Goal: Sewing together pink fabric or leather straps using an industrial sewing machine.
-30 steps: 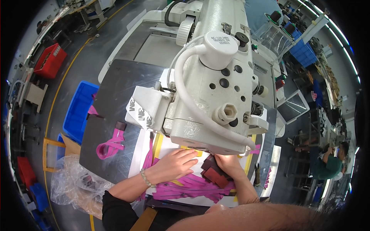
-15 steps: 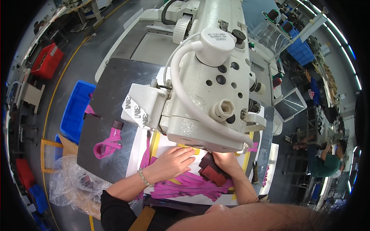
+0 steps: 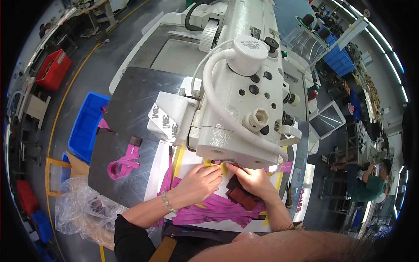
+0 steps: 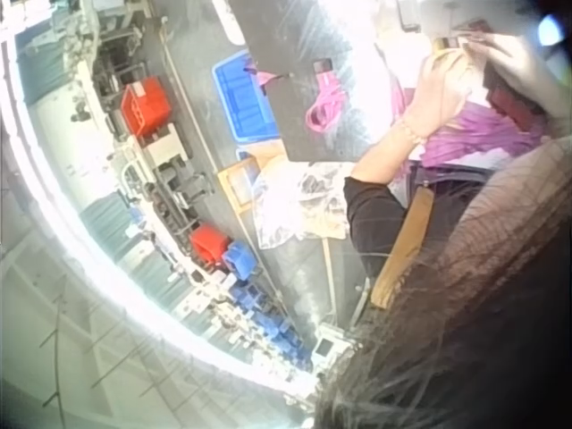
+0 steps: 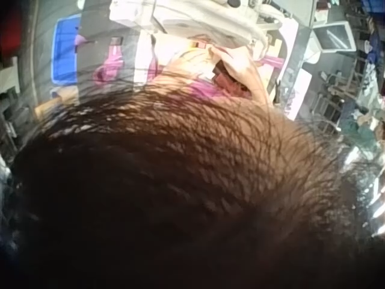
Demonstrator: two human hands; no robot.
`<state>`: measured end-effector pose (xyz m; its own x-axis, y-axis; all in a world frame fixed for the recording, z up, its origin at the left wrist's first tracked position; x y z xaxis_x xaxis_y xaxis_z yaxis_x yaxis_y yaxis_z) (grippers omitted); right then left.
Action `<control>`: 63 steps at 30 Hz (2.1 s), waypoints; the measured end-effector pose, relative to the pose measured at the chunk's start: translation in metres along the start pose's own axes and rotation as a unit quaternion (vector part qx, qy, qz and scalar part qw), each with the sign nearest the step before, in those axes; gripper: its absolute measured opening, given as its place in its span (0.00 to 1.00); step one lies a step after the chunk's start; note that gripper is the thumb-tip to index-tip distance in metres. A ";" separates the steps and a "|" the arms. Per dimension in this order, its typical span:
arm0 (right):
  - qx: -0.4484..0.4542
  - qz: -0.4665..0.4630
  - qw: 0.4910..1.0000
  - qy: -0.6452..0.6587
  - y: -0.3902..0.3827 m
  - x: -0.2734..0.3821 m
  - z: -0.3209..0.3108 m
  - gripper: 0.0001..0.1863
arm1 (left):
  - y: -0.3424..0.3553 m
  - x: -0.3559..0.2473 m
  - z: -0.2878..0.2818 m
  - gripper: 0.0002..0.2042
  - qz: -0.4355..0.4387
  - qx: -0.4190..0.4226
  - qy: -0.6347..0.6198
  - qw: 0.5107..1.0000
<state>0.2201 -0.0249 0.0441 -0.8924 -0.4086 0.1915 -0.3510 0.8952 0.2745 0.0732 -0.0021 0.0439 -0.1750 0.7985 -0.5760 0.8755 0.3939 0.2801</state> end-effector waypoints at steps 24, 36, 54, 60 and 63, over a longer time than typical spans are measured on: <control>-0.009 -0.057 0.997 -0.050 0.012 0.018 0.004 0.16 | -0.005 0.031 -0.022 0.19 -0.045 -0.101 0.000 0.994; -0.027 -0.037 0.999 -0.002 0.008 0.017 0.004 0.16 | -0.001 0.032 -0.022 0.20 -0.052 -0.072 -0.011 0.996; -0.062 -0.045 0.997 0.010 0.008 0.017 0.002 0.14 | 0.000 0.027 -0.012 0.18 0.021 -0.050 0.125 0.991; -0.056 -0.037 0.998 0.013 0.008 0.017 0.000 0.12 | 0.002 0.024 -0.007 0.19 0.014 -0.016 0.154 0.988; -0.053 -0.034 0.998 0.016 0.009 0.017 -0.001 0.13 | 0.003 0.024 -0.008 0.19 0.014 -0.007 0.160 0.987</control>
<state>0.2021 -0.0241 0.0505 -0.8573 -0.4747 0.1993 -0.3768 0.8423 0.3854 0.0678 0.0216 0.0372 -0.2859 0.9113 -0.2963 0.8758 0.3739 0.3050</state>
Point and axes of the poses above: each hand's wrist, its own y-axis towards the middle knuckle, its own z-axis out of the palm, x = y × z, the point moved 7 cm from there along y, towards the middle knuckle, and after that the axes turned 12 degrees about -y, right-handed, at the moved point
